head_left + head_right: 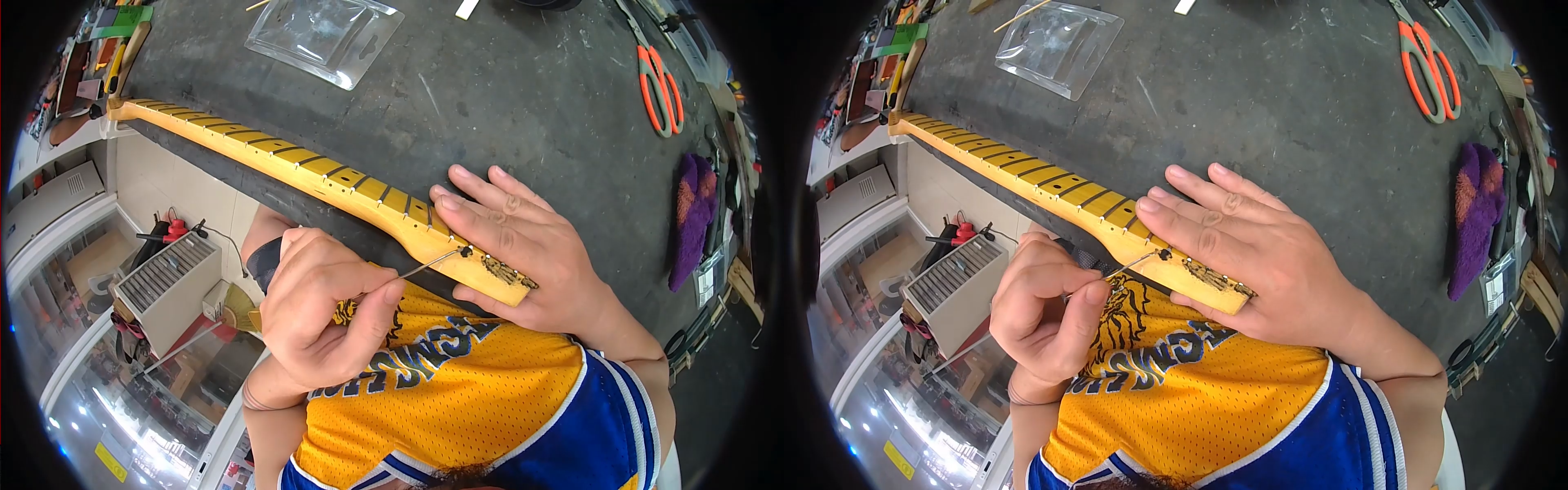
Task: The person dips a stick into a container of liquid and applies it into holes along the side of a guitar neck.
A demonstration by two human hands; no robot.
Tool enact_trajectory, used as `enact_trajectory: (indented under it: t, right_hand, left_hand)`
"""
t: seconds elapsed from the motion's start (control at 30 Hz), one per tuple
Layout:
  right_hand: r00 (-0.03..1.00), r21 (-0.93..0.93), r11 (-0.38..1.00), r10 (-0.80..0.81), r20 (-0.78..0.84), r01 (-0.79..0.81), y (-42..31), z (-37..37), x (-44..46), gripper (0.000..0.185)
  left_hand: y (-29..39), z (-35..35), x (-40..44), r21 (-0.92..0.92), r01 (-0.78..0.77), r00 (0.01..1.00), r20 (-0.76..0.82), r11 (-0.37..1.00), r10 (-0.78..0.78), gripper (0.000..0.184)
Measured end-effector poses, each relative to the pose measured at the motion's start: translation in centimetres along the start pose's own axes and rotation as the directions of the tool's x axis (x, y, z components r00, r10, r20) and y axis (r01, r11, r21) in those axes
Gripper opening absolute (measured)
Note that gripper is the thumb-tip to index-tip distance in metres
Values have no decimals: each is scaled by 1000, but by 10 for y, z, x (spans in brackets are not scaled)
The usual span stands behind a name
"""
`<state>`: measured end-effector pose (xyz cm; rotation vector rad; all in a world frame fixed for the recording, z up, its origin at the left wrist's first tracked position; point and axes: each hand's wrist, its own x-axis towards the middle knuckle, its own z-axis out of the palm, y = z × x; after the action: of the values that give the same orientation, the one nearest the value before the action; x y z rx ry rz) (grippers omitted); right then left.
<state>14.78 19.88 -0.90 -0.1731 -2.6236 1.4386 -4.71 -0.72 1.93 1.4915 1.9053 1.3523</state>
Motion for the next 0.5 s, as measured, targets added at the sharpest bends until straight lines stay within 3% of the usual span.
enact_trajectory:
  t: [0.5]
  right_hand:
    - [1000, 3, 1000, 6, 0, -6, 0, 0, 0, 89]
  left_hand:
    - [4, 1, 5, 22, -51, 997, 64, 998, 49, 26]
